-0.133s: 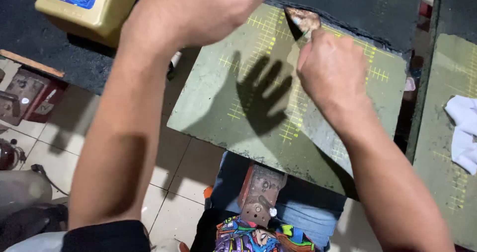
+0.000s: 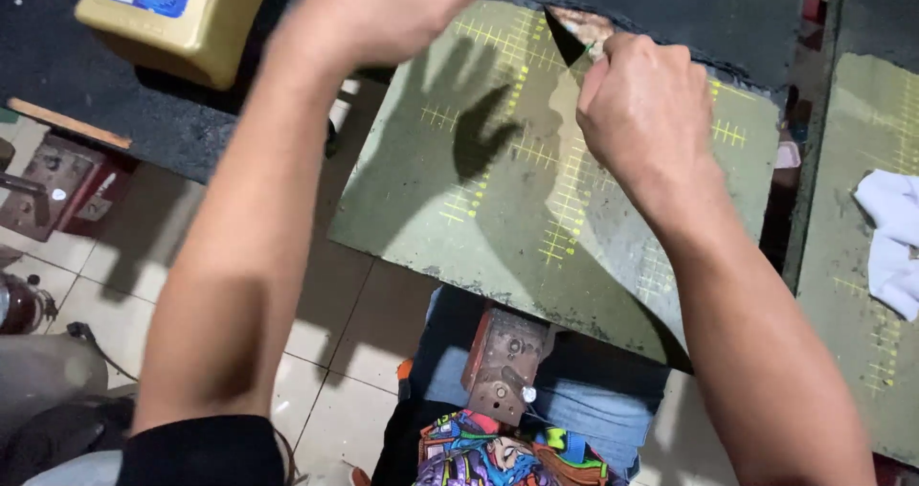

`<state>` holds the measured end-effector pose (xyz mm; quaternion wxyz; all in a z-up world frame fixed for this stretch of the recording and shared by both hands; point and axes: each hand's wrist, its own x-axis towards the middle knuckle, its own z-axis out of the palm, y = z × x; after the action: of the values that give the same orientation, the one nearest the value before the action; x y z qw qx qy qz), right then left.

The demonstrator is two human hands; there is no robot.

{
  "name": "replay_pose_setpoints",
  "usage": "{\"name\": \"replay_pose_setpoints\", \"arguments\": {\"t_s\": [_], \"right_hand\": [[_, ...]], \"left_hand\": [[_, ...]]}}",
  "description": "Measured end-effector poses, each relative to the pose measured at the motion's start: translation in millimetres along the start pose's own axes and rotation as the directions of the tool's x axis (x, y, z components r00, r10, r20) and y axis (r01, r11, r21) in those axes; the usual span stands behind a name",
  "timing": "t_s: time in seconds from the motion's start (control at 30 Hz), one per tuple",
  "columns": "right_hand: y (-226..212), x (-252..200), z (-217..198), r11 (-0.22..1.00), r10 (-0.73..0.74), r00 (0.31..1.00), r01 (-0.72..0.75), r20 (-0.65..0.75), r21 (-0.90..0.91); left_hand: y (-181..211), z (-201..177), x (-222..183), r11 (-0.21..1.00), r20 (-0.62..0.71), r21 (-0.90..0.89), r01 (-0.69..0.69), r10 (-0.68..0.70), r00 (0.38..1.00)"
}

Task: Scraping and wiping off adhesive residue from a screen printing platen using a putty knife and a cloth.

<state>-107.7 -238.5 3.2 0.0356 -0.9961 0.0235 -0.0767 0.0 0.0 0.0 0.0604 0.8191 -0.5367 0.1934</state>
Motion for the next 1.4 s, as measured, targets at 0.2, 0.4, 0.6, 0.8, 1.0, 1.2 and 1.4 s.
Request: {"name": "replay_pose_setpoints", "arguments": {"t_s": [0.2,0.4,0.6,0.8,1.0,1.2,1.4], "right_hand": [[13.5,-11.0,-27.3,0.935,0.179,0.97,-0.22,0.164,0.28],[4.4,-30.3,-38.1,0.968,0.21,0.96,-0.23,0.185,0.098],[-14.5,-37.2,-15.7,0.993,0.023,0.982,-0.044,0.19,0.111],[-13.9,-37.0,-24.9,0.964,-0.13,0.957,0.061,0.26,0.259],[9.9,-36.9,-1.2,0.9,-0.338,0.911,0.24,0.235,0.364],[24.6,-33.9,10.8,0.829,-0.489,0.867,0.428,0.095,0.36],[22.9,-23.8,69.6,0.754,-0.57,0.753,0.639,-0.33,0.155]], "left_hand": [[30.5,18.7,-1.8,0.615,0.354,-0.476,0.629,-0.52,0.777],[54.8,33.9,16.4,0.779,0.243,-0.45,0.438,-0.365,0.899],[46.8,92.8,19.1,0.942,0.186,-0.206,0.264,-0.227,0.956],[27.4,158.4,54.9,0.967,0.075,-0.05,0.248,-0.244,0.967],[7.6,150.3,70.4,0.97,0.15,-0.211,0.121,-0.09,0.985],[14.6,117.2,61.9,0.985,0.136,-0.128,0.114,-0.097,0.986],[1.0,125.2,30.6,0.983,-0.045,-0.161,0.091,-0.1,0.994]]}}
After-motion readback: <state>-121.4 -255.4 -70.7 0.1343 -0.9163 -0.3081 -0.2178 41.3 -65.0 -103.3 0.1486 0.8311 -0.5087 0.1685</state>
